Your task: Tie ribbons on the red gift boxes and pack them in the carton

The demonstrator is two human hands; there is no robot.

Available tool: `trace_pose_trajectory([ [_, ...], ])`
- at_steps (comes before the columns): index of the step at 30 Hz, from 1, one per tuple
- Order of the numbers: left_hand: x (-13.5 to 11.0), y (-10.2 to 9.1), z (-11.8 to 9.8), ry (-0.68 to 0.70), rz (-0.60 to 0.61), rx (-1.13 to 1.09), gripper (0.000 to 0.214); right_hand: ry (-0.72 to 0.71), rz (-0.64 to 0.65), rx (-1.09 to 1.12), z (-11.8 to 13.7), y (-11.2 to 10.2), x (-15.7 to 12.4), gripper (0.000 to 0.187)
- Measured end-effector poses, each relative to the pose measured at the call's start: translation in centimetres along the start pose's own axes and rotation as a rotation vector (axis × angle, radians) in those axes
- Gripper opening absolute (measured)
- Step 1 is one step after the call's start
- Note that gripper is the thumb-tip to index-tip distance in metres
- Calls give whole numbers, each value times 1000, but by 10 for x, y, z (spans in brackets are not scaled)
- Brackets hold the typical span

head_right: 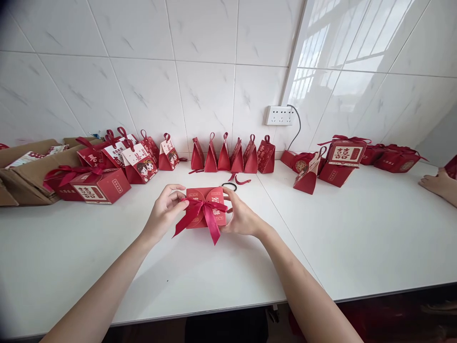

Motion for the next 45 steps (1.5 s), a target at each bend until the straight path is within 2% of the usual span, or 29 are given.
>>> trace_pose_trajectory([
  [2,2,-3,7,-71,-19,-83,23,15,10,15,-1,0,0,87],
  [5,3,-11,17,-182,-39,-107,7,-16,32,27,0,0,0,87],
  [6,3,-12,18,-213,-9,-103,10,-31,38,32,0,0,0,87],
  [7,2,-10,19,-242,63,-96,17,-43,41,36,0,0,0,88],
  [11,-12,9,17,-310,508,36,41,-66,19,37,-3,-4,1,87],
  [12,-14,10,15,-294,556,103,40,-70,11,36,-3,-5,1,86],
  [14,-14,11,12,-245,565,208,37,-76,-5,42,-4,-7,1,85],
  [16,-16,16,12,-242,606,230,37,-75,-19,57,-6,-8,1,85],
  [22,-40,24,31,-478,953,259,28,-72,-87,68,-11,-15,2,87],
  [23,-40,22,33,-493,961,278,27,-84,-117,50,-11,-17,2,88],
  [24,-35,19,35,-480,906,288,28,-99,-152,24,-10,-20,2,90],
  [25,-26,15,34,-438,781,285,30,-113,-187,-6,-10,-23,1,92],
  [28,2,-7,18,-179,223,198,39,-141,-250,-66,-7,-26,0,96],
  [29,4,-12,12,-88,86,165,40,-147,-251,-72,-7,-26,0,97],
  [30,5,-13,7,-6,2,140,40,-154,-249,-76,-6,-24,0,98],
  [35,-8,4,-13,297,-40,207,20,-191,-247,-99,-3,-18,-1,99],
  [38,-26,12,-36,712,-50,348,11,-216,-244,-109,-1,-16,-2,98],
  [40,-41,22,-47,992,2,439,12,-229,-248,-109,0,-16,-2,98],
  [41,-47,27,-49,1085,31,479,14,-239,-252,-113,1,-16,-2,98],
  [43,-53,32,-49,1174,60,538,17,-260,-262,-130,4,-16,-3,98],
  [45,-55,35,-49,1200,62,568,17,-272,-268,-144,7,-16,-3,97],
])
Point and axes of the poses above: each hand's wrist, its own x-axis towards the middle knuckle, its own y-axis out of the palm, z = x × y, the point moved 7 cm from there along x, towards the middle knuckle, and after that the axes turned 5 degrees about y, right-handed, at the moved point
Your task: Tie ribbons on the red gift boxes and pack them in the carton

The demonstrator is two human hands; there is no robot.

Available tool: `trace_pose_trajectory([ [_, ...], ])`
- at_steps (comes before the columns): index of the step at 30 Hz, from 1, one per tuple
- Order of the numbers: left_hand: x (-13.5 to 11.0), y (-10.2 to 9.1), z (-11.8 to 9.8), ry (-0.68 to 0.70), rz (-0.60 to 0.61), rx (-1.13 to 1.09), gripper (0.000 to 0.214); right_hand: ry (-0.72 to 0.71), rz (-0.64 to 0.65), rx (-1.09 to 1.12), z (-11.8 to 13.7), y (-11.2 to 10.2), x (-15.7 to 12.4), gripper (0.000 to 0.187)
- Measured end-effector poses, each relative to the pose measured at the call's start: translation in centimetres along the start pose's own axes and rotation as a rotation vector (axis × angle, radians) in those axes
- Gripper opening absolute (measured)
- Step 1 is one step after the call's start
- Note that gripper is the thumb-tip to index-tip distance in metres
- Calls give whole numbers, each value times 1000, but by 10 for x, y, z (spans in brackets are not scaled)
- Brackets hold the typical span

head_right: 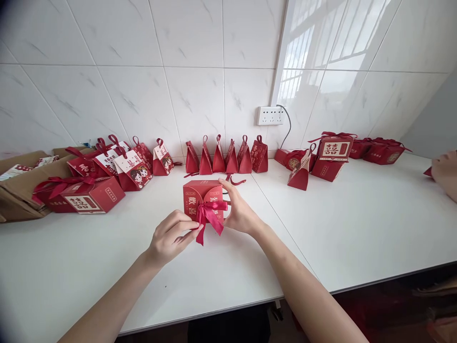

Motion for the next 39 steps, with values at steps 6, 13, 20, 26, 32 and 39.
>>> trace_pose_trajectory([
  [6,0,-4,1,-23,-33,7,14,16,3,12,0,0,-1,95],
  [13,1,-6,-2,8,-57,-21,19,11,11,45,0,2,-1,97],
  [20,2,-2,-13,69,-42,-77,25,-43,-1,0,4,1,-2,95],
  [26,-1,1,-17,93,-39,-73,25,-71,-37,-7,12,-1,-1,94],
  [32,6,-1,-29,124,-93,63,20,-93,-99,-27,21,0,-3,92],
  [39,11,-6,-35,147,-99,112,17,-97,-112,-40,20,3,-6,94],
])
Point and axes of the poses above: each hand's wrist, its own x-axis towards the middle knuckle, its own y-axis out of the palm, z = x × y, the point moved 7 cm from there along x, towards the middle knuckle, and after that the axes turned 5 degrees about y, right-handed, at the moved point
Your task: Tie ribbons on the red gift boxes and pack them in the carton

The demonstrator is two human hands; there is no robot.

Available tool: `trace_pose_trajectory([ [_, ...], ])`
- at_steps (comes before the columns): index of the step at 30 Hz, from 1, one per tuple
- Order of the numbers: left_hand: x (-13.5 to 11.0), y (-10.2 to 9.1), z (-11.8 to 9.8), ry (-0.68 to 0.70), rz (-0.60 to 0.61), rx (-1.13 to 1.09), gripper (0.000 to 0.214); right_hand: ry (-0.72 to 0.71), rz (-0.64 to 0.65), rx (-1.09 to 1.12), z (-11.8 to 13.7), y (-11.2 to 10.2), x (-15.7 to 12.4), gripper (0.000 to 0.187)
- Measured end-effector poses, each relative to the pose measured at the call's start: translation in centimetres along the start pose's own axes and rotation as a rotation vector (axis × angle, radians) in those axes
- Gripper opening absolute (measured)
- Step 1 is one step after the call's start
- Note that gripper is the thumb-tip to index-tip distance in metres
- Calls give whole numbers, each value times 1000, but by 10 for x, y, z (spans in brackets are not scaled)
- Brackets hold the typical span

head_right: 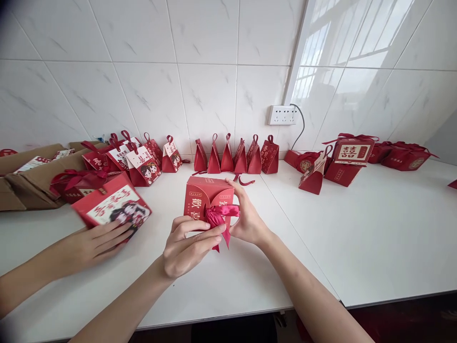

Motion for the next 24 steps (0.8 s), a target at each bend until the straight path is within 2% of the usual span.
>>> trace_pose_trajectory([
  [8,2,-4,2,-13,-13,-33,16,7,3,36,-2,0,-1,101],
  [11,1,-8,7,-85,-37,-83,19,12,11,39,-3,0,0,101],
  [13,-2,-11,17,-239,-113,-163,22,17,11,33,-2,-1,0,100],
  [15,-10,-15,33,-464,-241,-230,22,29,16,41,-3,-1,1,99],
  [18,-29,-19,57,-823,-405,-208,13,72,42,75,-6,0,1,99],
  [21,-53,-15,80,-1154,-391,-168,5,85,45,76,-7,0,2,99],
  [24,-77,-8,96,-1342,-257,-125,7,90,20,68,-7,-2,4,97],
])
Point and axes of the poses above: each hand's wrist, its own x-axis towards the middle knuckle, its own y-axis out of the palm, z = x × y, the point moved 7 cm from there along x, towards the middle knuckle, and after that the axes turned 5 degrees about y, right-handed, at the moved point
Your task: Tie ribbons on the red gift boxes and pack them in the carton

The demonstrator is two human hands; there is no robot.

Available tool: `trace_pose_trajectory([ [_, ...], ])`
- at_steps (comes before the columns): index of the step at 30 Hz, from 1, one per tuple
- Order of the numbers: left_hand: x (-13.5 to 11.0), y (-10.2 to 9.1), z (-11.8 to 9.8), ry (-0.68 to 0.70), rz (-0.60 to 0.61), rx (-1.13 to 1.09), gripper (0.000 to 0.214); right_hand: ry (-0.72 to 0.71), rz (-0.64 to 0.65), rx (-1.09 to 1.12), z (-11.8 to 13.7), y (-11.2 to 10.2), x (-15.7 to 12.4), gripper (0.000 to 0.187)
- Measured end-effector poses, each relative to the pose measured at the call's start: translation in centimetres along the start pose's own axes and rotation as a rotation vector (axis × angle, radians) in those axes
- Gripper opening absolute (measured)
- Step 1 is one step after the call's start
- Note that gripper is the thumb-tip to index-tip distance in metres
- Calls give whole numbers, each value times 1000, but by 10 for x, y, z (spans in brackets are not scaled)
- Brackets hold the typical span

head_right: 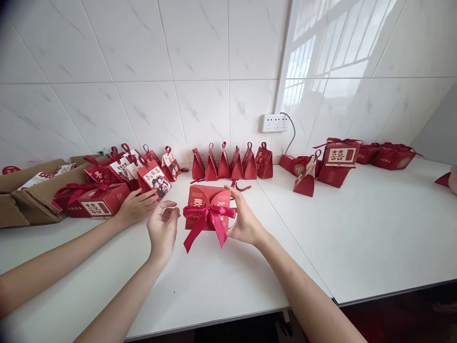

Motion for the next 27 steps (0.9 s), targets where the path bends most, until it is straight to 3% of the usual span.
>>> trace_pose_trajectory([
  [4,8,3,21,20,88,101,10,49,-32,12,7,-12,4,88],
  [7,10,9,22,120,154,109,9,110,-42,6,18,-36,3,82],
  [10,7,19,13,265,258,67,8,176,-99,-136,35,-84,-14,84],
  [13,-6,43,-2,421,424,13,8,225,-226,-418,66,-158,-52,88],
  [16,-39,88,-34,671,642,14,13,364,-342,-680,106,-244,-107,88],
  [18,-73,128,-62,807,809,-10,17,590,-438,-823,130,-306,-151,88],
  [20,-117,169,-100,970,957,-78,20,794,-605,-978,156,-368,-196,95],
  [22,-166,206,-145,1138,1041,-192,24,905,-730,-1110,176,-419,-234,97],
  [24,-214,240,-189,1250,1096,-279,27,1050,-764,-1185,180,-459,-270,96],
  [27,-277,281,-241,1250,1105,-326,37,1232,-722,-1171,164,-494,-319,87],
])
Point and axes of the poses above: each hand's wrist, its own x-axis towards the middle knuckle, its own y-axis out of the palm, z = x × y, the point moved 7 cm from there along x, towards the middle knuckle, and after that the axes turned 5 degrees about y, right-handed, at the moved point
